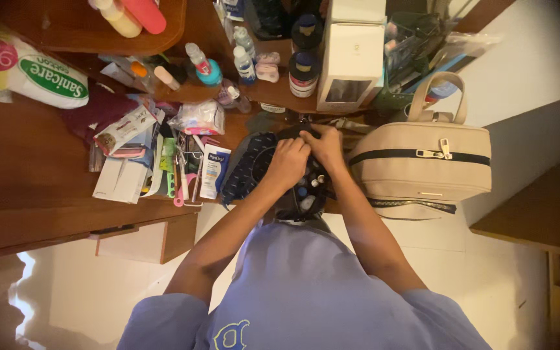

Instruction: The person packs a black toiletry bag with several small bottles, a tube, and a toothbrush from a cluttered wooden vanity. They place items one by one into the bag, then zip it closed.

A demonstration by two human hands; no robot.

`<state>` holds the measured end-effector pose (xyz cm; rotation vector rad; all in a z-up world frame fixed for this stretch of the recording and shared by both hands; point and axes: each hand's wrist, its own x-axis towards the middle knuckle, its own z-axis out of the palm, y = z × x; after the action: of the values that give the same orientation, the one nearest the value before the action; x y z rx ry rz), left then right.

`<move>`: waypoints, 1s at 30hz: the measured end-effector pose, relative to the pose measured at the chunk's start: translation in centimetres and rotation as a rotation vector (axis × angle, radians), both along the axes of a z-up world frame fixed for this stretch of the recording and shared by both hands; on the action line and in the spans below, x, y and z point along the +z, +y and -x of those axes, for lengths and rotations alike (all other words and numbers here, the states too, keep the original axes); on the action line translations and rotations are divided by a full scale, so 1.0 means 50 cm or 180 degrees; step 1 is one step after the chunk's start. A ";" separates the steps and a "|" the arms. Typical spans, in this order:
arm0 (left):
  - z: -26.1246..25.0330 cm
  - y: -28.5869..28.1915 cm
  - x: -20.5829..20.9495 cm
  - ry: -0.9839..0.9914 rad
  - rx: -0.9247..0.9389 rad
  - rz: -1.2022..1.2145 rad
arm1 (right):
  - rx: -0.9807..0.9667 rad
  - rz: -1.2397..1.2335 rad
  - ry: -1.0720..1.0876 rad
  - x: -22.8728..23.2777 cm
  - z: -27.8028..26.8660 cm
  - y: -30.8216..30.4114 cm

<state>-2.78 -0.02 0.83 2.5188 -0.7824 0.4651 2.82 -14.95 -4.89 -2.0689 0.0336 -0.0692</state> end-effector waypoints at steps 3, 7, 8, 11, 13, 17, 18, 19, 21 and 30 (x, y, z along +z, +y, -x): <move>0.007 0.007 0.001 -0.0108 -0.0175 0.0069 | -0.0002 0.0201 -0.0186 -0.010 -0.017 0.005; 0.037 0.007 0.002 -0.0086 -0.0239 0.0126 | -0.0117 0.0236 -0.0339 -0.028 -0.010 0.016; 0.040 0.004 0.003 -0.0193 -0.0259 0.0161 | -0.0131 0.0303 -0.0435 -0.029 -0.014 0.016; 0.057 0.008 -0.002 -0.0302 -0.0262 0.0149 | -0.0184 0.0367 -0.0547 -0.037 -0.008 0.030; 0.066 0.010 -0.010 -0.0180 -0.0214 0.0015 | -0.0263 0.0260 -0.0474 -0.041 -0.008 0.033; 0.072 0.014 -0.015 -0.0354 -0.0294 0.0105 | -0.0221 0.0439 -0.0563 -0.029 -0.016 0.038; 0.075 0.015 -0.017 -0.0349 -0.0330 0.0100 | -0.0236 0.0442 -0.0498 -0.026 -0.019 0.041; 0.078 0.014 -0.017 -0.0344 -0.0366 0.0095 | -0.0252 0.0444 -0.0433 -0.023 -0.021 0.041; 0.086 0.017 -0.016 -0.0183 -0.0356 0.0075 | -0.0156 0.0524 -0.0615 -0.017 -0.025 0.039; 0.115 0.024 0.038 0.1068 0.0830 0.0949 | -0.0142 0.0089 -0.0486 0.004 0.101 -0.029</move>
<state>-8.54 1.19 2.73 2.3355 -0.2395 0.2118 -2.20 -16.39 -4.68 -2.0852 -0.0152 -0.2561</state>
